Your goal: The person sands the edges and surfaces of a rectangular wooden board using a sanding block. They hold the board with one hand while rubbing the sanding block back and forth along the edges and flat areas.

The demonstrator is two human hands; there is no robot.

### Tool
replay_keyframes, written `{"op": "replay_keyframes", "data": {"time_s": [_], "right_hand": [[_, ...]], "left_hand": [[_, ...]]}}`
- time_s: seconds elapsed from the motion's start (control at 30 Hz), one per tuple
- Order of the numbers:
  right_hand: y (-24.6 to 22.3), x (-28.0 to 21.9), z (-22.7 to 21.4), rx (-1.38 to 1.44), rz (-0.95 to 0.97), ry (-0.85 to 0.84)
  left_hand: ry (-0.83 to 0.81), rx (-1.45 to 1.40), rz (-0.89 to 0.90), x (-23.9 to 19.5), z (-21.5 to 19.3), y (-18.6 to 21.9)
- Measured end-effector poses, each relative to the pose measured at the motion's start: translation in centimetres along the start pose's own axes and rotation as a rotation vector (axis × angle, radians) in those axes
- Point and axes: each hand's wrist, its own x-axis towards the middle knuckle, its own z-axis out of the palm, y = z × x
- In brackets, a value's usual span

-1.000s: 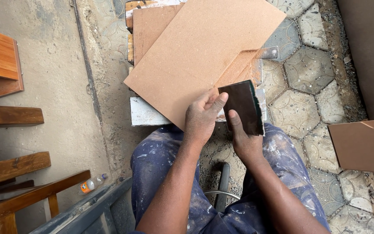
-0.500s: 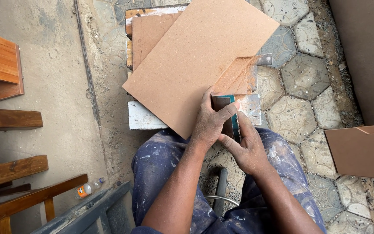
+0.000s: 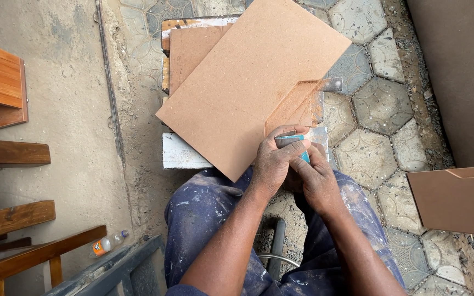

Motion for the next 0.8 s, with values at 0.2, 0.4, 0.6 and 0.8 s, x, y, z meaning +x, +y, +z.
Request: {"op": "replay_keyframes", "data": {"time_s": [0.2,0.4,0.6,0.8], "right_hand": [[-1.8,-0.1,0.8,0.155,0.037,-0.010],[5.8,2.2,0.4,0.311,0.023,0.063],[1.9,2.3,1.7,0.361,0.094,0.036],[3.3,2.2,2.7,0.177,0.161,-0.049]], "left_hand": [[-0.020,0.003,-0.016,-0.4,0.4,1.1],[0.015,0.156,-0.060,0.4,-0.1,2.3],[0.069,0.309,-0.064,0.2,-1.6,3.4],[0.111,0.282,-0.123,-0.2,-3.6,4.4]]}}
